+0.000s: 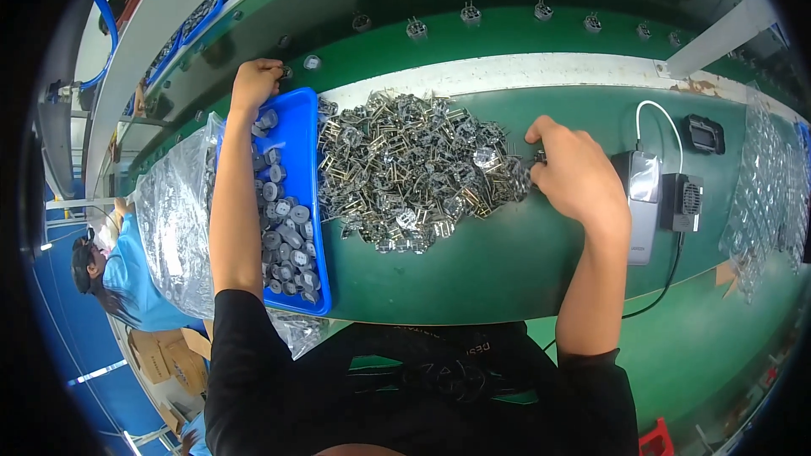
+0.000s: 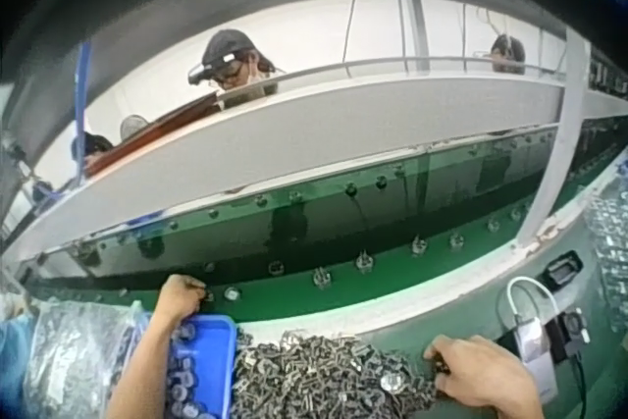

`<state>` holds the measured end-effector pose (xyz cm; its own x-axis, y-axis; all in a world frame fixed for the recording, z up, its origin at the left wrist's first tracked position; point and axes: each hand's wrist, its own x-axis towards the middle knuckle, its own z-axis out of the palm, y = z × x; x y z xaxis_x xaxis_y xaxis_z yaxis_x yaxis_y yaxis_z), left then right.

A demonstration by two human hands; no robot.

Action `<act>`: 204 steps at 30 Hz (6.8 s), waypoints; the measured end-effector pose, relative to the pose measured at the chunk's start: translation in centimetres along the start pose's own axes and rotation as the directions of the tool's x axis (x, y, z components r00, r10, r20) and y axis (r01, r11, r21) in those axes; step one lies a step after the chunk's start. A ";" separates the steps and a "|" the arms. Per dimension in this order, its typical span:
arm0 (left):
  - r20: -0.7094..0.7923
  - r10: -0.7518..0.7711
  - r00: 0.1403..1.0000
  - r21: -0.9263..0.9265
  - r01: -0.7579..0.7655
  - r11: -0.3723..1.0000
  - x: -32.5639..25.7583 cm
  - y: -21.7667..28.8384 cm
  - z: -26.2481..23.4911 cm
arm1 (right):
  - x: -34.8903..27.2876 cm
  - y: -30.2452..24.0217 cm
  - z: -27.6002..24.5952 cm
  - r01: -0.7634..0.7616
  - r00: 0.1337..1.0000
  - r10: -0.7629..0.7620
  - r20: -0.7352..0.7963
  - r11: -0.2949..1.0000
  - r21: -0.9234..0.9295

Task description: The person assembles small metal clips into plastic terminal housings by hand, taking the clips from a blue parts tray and inserting them into the housings to create assembled units.

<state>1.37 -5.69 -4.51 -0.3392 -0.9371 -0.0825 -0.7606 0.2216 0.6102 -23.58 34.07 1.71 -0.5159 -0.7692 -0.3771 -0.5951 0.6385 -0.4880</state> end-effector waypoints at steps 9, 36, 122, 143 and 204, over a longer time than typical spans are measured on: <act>0.163 0.631 0.758 0.438 -0.629 0.642 -2.4 4.9 2.2 | 0.2 1.0 0.5 0.213 0.922 -0.232 -0.311 0.972 -0.095; 0.476 0.496 0.727 -0.602 -0.141 0.786 -20.8 13.9 4.3 | 0.9 -1.4 2.4 0.701 0.624 -0.458 -0.633 0.686 0.194; 0.097 0.445 0.890 0.296 -0.453 0.841 1.9 12.6 7.5 | 3.9 2.8 4.1 0.445 0.674 -0.458 -0.580 0.878 -0.177; 0.481 0.528 0.700 -0.586 -0.192 0.787 -20.3 13.6 6.4 | 1.2 -2.4 5.5 0.815 0.371 -0.637 -0.675 0.572 -0.091; -0.004 0.395 0.919 0.649 -0.298 0.700 -17.9 0.6 -1.1 | 3.8 2.0 3.2 0.471 0.858 -0.317 -0.405 0.802 0.369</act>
<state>7.65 10.94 -1.81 -0.6095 -0.7746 0.1687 -0.7908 0.6092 -0.0599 -24.74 32.27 -3.24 -0.5032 -0.8510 0.1502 -0.4928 0.1398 -0.8589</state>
